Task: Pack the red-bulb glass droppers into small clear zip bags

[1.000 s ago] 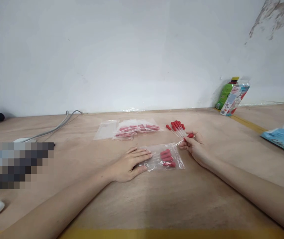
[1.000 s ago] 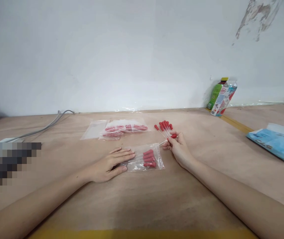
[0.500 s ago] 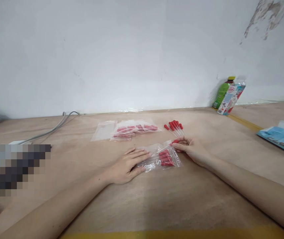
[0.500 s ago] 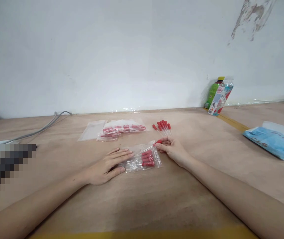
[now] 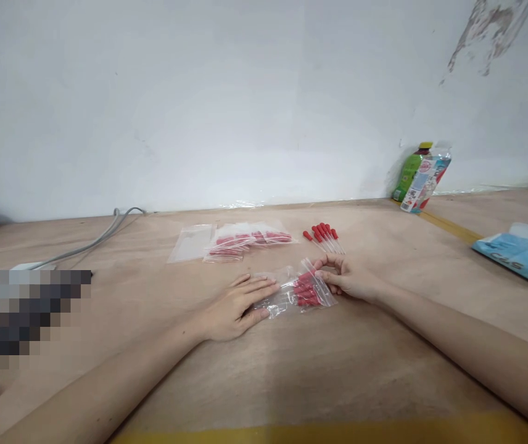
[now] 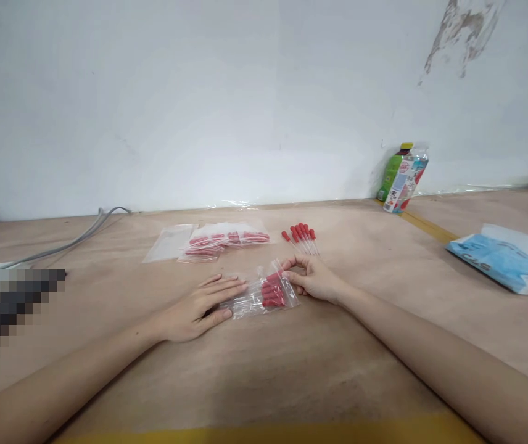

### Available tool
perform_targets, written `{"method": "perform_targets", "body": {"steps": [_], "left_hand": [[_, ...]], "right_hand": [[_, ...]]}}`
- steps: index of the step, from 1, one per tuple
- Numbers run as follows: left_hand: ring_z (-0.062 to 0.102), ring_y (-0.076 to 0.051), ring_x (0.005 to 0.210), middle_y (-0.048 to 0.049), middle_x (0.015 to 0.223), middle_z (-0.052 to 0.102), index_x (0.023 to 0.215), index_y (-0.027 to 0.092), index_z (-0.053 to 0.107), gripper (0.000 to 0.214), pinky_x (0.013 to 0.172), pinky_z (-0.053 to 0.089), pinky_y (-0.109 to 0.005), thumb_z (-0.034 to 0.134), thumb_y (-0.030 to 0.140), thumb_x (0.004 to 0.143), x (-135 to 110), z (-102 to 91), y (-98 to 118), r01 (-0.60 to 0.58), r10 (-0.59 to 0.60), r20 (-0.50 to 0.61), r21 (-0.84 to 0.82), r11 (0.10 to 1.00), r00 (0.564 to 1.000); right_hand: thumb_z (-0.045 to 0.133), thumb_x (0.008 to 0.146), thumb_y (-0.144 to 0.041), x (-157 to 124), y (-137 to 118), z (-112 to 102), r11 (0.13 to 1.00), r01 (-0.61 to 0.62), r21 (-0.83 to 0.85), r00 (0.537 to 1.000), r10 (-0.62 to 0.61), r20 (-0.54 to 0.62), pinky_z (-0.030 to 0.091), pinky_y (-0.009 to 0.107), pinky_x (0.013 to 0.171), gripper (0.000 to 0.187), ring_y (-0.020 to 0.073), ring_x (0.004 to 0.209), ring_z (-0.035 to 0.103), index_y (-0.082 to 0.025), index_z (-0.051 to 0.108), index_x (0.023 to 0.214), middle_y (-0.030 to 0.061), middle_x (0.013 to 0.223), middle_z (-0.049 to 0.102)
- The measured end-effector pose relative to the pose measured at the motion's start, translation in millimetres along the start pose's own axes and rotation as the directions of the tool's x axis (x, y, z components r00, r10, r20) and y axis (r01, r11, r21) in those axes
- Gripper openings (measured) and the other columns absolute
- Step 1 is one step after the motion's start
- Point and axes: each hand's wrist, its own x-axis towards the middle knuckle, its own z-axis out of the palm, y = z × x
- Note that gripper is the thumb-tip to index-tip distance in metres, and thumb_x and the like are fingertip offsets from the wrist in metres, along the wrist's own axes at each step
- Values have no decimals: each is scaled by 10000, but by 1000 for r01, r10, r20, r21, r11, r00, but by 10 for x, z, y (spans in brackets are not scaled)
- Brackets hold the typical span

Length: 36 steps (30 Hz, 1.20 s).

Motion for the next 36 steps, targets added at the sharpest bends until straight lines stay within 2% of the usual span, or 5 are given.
{"method": "perform_targets", "body": {"steps": [11,22,28,33,36], "left_hand": [[274,-169,1278,-9,1379,339,1343,289,275,439,1066,149,-409,358,342,915,2,-9,15,-6,6,-15,-1,1000,1000],[284,-171,1274,-16,1380,336,1345,275,279,451,1066,172,-403,374,325,908,-6,7,5,-2,2,-41,-10,1000,999],[276,-178,1278,-21,1378,341,1343,272,287,448,1064,180,-414,373,327,907,-9,3,4,14,-14,-28,-1,1000,1000],[269,-171,1281,-28,1379,336,1339,268,298,437,1069,174,-408,361,334,912,-8,-6,6,21,-20,-15,12,1000,1000],[279,-182,1277,-32,1379,337,1335,273,307,431,1067,172,-423,362,334,911,-10,0,-7,16,-16,-25,6,1000,1000]], "right_hand": [[623,665,-437,145,-122,-78,971,54,-234,984,-12,175,255,167,328,407,5,334,356,-150,643,953,-19,649,620],[746,493,-352,179,-61,177,996,-76,-43,954,60,-295,383,208,406,284,80,411,482,-137,612,620,-14,510,597],[635,643,-401,189,-27,154,998,41,-36,999,-42,-29,431,194,525,255,85,546,551,-156,595,703,-25,593,614],[515,737,-483,176,-40,51,996,-94,-4,974,91,-209,190,168,290,298,35,278,318,-188,504,778,-86,444,503],[557,700,-505,137,-93,99,991,-113,-71,988,105,-111,319,182,354,341,55,370,454,-167,552,744,-27,573,603]]}}
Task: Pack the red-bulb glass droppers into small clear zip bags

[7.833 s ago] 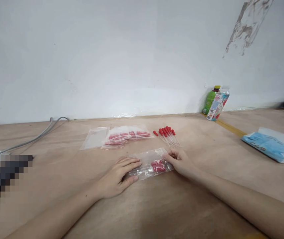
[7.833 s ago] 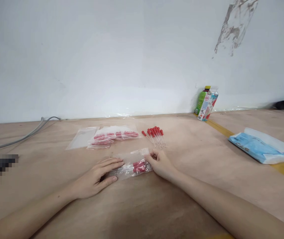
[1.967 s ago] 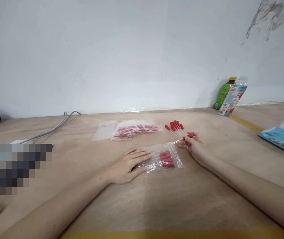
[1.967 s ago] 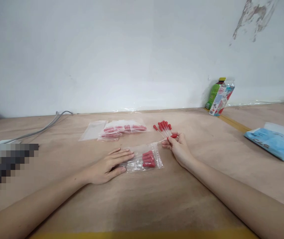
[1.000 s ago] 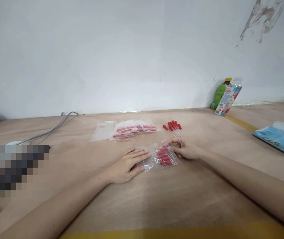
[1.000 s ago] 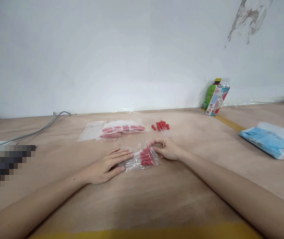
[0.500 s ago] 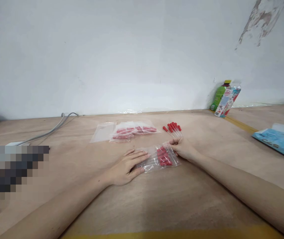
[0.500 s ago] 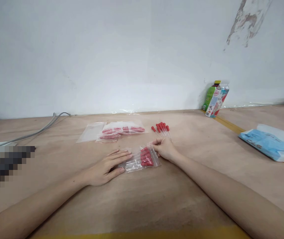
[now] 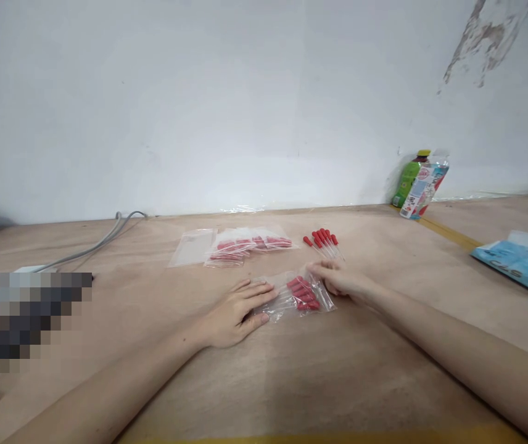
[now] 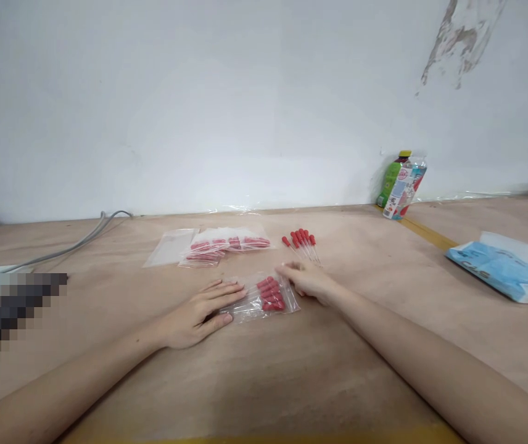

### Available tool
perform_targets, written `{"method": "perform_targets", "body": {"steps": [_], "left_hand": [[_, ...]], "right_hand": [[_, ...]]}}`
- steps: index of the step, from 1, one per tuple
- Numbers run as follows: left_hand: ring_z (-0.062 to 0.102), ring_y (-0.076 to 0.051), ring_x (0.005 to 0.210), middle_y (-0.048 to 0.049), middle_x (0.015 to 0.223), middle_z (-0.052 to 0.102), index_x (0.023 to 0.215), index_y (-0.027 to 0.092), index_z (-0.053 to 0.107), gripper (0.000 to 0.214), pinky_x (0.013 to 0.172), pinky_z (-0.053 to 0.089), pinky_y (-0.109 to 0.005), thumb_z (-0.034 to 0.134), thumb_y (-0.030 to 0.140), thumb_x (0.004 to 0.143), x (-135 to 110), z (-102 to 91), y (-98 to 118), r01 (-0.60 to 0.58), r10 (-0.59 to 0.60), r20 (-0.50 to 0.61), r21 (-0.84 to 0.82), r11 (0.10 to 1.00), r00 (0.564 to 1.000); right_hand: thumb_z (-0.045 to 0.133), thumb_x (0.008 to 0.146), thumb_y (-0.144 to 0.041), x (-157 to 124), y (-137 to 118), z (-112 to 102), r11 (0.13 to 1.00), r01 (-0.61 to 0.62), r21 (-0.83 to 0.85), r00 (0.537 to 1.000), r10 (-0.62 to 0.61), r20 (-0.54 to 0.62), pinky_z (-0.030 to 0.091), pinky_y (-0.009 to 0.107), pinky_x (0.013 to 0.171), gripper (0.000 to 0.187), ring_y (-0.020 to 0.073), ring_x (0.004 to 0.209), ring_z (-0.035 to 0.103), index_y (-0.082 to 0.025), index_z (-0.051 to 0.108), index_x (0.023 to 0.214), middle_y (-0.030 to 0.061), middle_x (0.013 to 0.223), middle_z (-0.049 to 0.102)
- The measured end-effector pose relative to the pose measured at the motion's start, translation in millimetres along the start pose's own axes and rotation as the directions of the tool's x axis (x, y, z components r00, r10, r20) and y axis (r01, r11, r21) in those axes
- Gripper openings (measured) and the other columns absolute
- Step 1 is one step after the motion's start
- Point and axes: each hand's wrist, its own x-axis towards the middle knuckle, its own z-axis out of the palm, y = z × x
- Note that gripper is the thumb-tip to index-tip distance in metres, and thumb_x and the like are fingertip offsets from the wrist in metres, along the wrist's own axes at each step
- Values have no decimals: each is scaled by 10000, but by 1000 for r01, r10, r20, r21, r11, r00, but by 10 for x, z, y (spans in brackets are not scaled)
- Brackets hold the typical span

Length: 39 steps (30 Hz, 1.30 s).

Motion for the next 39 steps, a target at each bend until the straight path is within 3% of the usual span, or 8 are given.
{"method": "perform_targets", "body": {"steps": [8,10,13,16,27,33,36,39], "left_hand": [[304,-207,1251,-56,1332,382,1225,223,449,356,1033,274,-373,429,309,880,-47,57,-2,45,-45,-302,-6,999,952],[391,-203,1174,-67,1223,462,1119,208,496,266,993,321,-361,435,284,871,-52,53,-46,126,-107,-509,1,992,854],[469,-219,1051,-78,1069,521,1014,193,474,190,931,353,-386,437,283,851,-64,14,-238,327,-205,-779,-1,945,592],[451,-258,1060,-108,1104,503,1024,164,449,231,927,326,-414,399,300,844,-116,-59,-551,609,-341,-841,-18,793,419],[239,-283,1282,-124,1369,336,1255,156,438,482,1003,219,-434,379,391,839,-353,-152,-1366,813,-707,-469,42,581,529],[372,-258,1221,-101,1283,466,1159,190,550,395,991,265,-406,391,352,837,-365,-175,-1462,815,-752,-386,-3,580,534],[436,-264,1171,-85,1213,537,1069,189,609,341,955,326,-381,393,310,835,-384,-203,-1453,813,-753,-426,-66,579,502],[536,-297,1047,-88,1066,630,1005,190,633,342,845,418,-393,365,337,851,-413,-238,-1430,812,-757,-501,-167,559,419]], "right_hand": [[623,689,-349,-63,-201,-104,985,-22,170,990,-2,140,489,262,588,210,138,608,609,-149,609,751,25,680,662],[589,719,-288,-45,-296,-269,965,-40,261,994,11,113,511,299,628,171,169,668,630,-136,616,792,72,757,676],[536,750,-216,36,-425,-509,942,70,327,994,-37,-105,523,296,615,99,170,652,629,-141,598,770,88,764,672],[479,775,-169,183,-503,-587,899,227,374,940,-102,-325,526,261,630,90,155,692,628,-161,562,740,74,771,666],[358,806,-113,847,-443,206,883,92,461,939,77,-335,529,228,618,163,116,691,622,-176,508,818,39,749,642],[506,768,-242,787,-407,114,941,-201,274,960,244,-135,480,218,449,138,119,498,566,-143,545,681,47,550,582],[590,701,-345,632,-417,-104,977,-214,-21,971,210,-118,380,219,375,256,107,403,483,-141,551,552,52,491,565],[575,690,-370,481,-379,-272,807,30,-590,958,-191,-213,349,224,448,273,119,481,500,-166,554,510,27,534,577]]}}
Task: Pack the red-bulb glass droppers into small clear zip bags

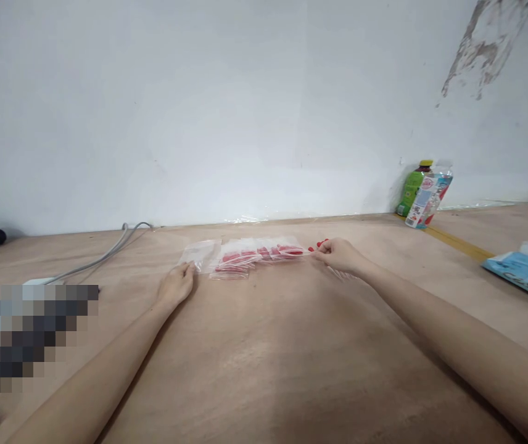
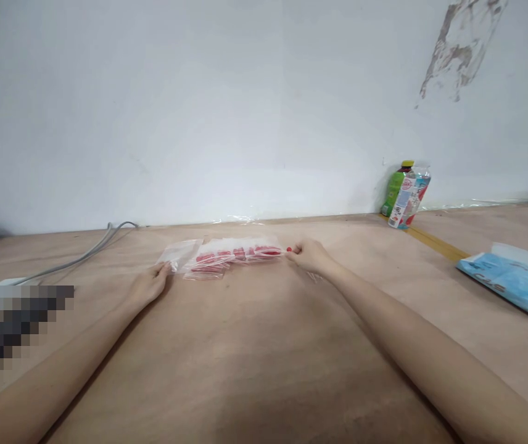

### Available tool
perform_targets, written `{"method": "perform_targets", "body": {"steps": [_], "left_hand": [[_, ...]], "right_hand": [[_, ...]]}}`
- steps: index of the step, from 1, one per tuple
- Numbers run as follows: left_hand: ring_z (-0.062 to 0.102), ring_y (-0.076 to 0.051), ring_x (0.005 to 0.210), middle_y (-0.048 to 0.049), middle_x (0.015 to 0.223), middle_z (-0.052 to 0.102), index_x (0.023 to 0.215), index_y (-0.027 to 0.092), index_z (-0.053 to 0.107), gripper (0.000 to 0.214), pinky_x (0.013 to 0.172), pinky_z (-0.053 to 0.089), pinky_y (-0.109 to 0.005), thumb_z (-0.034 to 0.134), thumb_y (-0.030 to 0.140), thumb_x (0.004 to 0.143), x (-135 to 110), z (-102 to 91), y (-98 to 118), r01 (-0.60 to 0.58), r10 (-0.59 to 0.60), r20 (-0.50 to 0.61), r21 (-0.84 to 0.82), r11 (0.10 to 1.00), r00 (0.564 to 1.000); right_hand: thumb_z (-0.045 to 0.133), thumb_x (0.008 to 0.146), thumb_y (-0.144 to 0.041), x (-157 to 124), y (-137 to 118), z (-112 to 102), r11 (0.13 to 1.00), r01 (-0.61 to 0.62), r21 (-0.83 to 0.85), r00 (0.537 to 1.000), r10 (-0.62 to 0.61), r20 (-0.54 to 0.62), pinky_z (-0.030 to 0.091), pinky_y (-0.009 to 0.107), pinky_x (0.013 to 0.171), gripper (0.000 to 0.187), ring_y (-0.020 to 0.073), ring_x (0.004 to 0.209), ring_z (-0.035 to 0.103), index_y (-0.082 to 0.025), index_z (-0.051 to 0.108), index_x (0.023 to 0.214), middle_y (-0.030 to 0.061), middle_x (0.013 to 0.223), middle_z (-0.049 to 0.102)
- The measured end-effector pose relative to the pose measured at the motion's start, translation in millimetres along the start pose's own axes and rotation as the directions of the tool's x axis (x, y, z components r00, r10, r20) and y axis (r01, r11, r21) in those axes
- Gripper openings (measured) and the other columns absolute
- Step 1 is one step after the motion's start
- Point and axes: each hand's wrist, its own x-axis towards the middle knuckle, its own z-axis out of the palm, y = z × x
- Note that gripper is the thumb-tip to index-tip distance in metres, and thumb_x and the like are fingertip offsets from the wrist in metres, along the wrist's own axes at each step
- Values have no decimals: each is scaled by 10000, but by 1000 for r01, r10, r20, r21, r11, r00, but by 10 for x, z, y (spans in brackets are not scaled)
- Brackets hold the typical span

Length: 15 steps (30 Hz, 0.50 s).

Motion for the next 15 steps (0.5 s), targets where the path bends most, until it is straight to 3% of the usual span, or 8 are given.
{"method": "perform_targets", "body": {"steps": [2,5,8,11,13,15], "left_hand": [[574,-313,968,-108,975,658,1029,172,617,391,770,453,-411,310,359,876,-19,-42,17,39,-46,-101,-68,997,994],[555,-276,1011,-119,1067,615,1176,144,510,458,799,456,-401,203,363,917,-80,-110,115,-17,-34,-266,-186,982,963],[452,-206,1154,-83,1247,498,1244,157,441,451,944,385,-337,203,373,927,-202,-174,310,-210,112,-352,-256,944,929],[451,-196,1154,-47,1238,510,1181,191,518,418,988,354,-324,298,411,902,-406,-229,564,-457,358,-336,-291,840,871],[412,-219,1187,-58,1260,488,1187,205,522,371,1012,317,-383,322,347,908,-577,-258,734,-674,624,-258,-333,659,737],[373,-222,1218,-44,1313,433,1236,239,478,361,1024,291,-408,322,281,913,-747,-272,874,-772,812,-81,-377,512,578]], "right_hand": [[541,709,-347,-69,68,-11,956,91,-278,980,-135,-144,356,238,513,231,150,589,543,-179,583,556,31,615,604],[494,742,-343,-133,129,75,890,28,-455,968,-138,-209,374,260,584,212,186,722,572,-190,632,694,63,784,634],[459,769,-377,-130,143,175,857,-27,-514,971,-99,-216,393,288,641,265,212,799,576,-185,639,800,96,908,620],[420,798,-369,-89,132,233,847,-66,-528,979,-47,-199,406,316,666,301,245,861,571,-173,627,894,123,931,610],[402,813,-315,-66,117,262,842,-62,-535,979,-53,-196,407,325,707,300,257,935,552,-164,603,977,137,949,605],[380,824,-253,-58,101,288,834,-53,-550,978,-68,-199,396,330,758,307,258,999,526,-148,576,1034,154,978,596]]}}
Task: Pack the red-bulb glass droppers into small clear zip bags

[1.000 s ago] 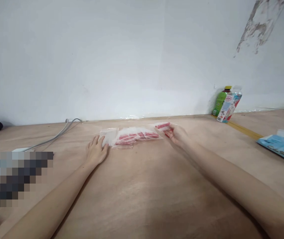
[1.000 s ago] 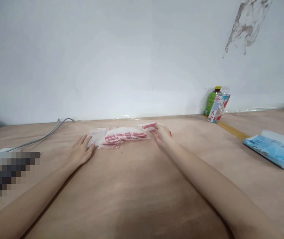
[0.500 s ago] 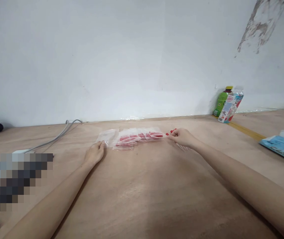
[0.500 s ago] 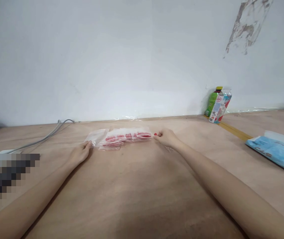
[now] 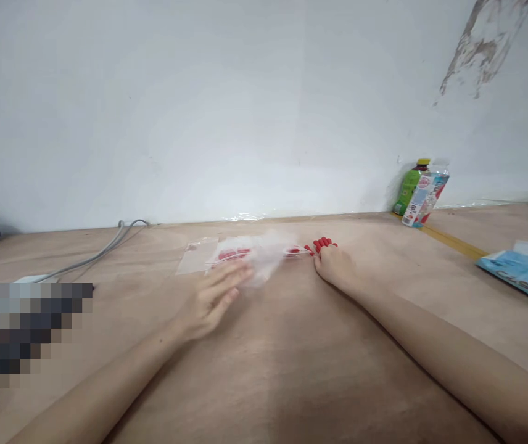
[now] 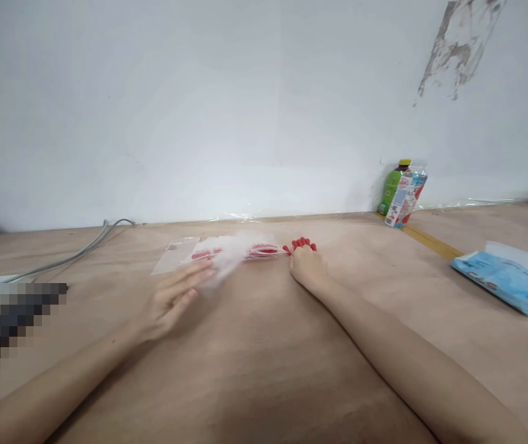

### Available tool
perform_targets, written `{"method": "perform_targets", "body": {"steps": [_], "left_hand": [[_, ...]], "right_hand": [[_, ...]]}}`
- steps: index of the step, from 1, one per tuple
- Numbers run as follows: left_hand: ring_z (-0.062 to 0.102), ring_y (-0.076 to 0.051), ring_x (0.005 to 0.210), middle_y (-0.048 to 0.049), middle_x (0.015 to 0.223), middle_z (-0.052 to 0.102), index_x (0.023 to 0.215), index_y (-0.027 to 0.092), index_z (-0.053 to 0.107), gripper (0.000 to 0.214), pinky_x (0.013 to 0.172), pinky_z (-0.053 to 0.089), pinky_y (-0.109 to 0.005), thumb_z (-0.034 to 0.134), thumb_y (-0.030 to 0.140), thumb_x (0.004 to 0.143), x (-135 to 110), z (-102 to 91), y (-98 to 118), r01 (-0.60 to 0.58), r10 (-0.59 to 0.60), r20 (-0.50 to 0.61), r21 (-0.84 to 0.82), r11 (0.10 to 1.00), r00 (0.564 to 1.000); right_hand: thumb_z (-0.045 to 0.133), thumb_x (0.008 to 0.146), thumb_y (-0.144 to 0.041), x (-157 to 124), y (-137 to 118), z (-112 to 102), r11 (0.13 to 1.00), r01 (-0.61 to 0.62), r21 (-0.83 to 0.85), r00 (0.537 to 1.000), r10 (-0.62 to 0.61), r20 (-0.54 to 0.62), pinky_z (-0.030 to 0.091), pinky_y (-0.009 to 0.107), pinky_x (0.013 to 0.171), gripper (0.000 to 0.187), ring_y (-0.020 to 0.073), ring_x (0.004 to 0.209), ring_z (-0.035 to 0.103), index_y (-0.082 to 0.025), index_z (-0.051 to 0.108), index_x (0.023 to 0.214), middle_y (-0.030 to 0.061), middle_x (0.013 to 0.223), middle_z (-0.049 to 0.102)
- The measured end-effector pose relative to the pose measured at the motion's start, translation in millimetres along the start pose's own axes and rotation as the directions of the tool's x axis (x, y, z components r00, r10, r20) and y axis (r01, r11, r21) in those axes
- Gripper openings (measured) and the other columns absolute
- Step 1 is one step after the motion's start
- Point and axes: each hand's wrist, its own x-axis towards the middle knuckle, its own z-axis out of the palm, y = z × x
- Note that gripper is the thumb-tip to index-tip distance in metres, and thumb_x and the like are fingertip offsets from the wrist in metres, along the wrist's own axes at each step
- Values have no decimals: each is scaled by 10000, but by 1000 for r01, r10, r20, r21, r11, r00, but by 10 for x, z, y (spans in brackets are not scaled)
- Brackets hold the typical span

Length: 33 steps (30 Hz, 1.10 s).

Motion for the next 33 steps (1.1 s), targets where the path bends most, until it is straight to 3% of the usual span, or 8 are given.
{"method": "perform_targets", "body": {"steps": [3,6,11,16,19,21,25,33], "left_hand": [[344,-219,1239,-30,1326,419,1253,269,457,362,1033,272,-411,360,270,904,-17,97,196,-42,71,322,-98,994,944],[319,-237,1253,-37,1358,372,1268,280,434,411,1033,264,-428,455,352,864,-53,158,238,-7,53,466,-99,995,883],[273,-210,1277,-35,1361,367,1267,258,436,378,1044,247,-414,397,311,894,-48,216,242,76,-57,390,-35,996,919],[279,-231,1273,-61,1370,350,1287,256,408,425,1037,235,-454,416,382,881,-6,296,305,103,-101,419,19,995,902],[282,-242,1270,-61,1377,337,1297,275,386,458,1026,240,-475,419,435,869,-11,317,281,120,-129,463,50,992,877],[277,-241,1273,-56,1380,332,1295,279,388,463,1027,244,-466,419,448,866,-18,315,244,124,-135,474,54,991,870],[258,-227,1283,-50,1390,314,1298,274,384,464,1032,247,-440,408,452,871,-23,305,195,128,-140,472,58,990,870],[263,-224,1282,-48,1388,318,1298,272,385,462,1039,236,-433,405,451,873,-21,305,219,125,-138,467,58,990,873]], "right_hand": [[360,824,-206,-22,-19,-17,999,-22,-23,999,23,26,389,336,768,303,266,1014,518,-130,574,1025,179,998,587],[375,816,-236,-62,31,-108,997,-76,-21,996,77,44,397,340,698,269,278,909,561,-123,592,929,188,964,596],[416,807,-366,-148,225,-277,934,-34,355,999,44,-22,391,292,589,243,209,703,572,-162,541,760,102,780,618],[548,720,-423,-349,309,-206,484,-11,875,999,42,-10,379,214,447,343,105,507,495,-189,428,939,-15,648,540],[597,685,-374,-502,281,-132,268,-109,957,994,55,98,323,182,330,555,64,362,395,-224,269,1107,-92,578,460],[616,667,-329,-576,248,-103,192,-164,968,985,80,151,355,181,318,624,70,365,428,-240,211,1133,-101,589,454],[628,638,-265,-638,184,-75,166,-189,968,974,158,163,444,218,343,700,92,408,508,-245,157,1155,-89,652,463],[606,664,-232,-651,176,-91,192,-178,965,970,198,140,448,212,332,780,81,392,505,-255,86,1244,-84,667,455]]}}
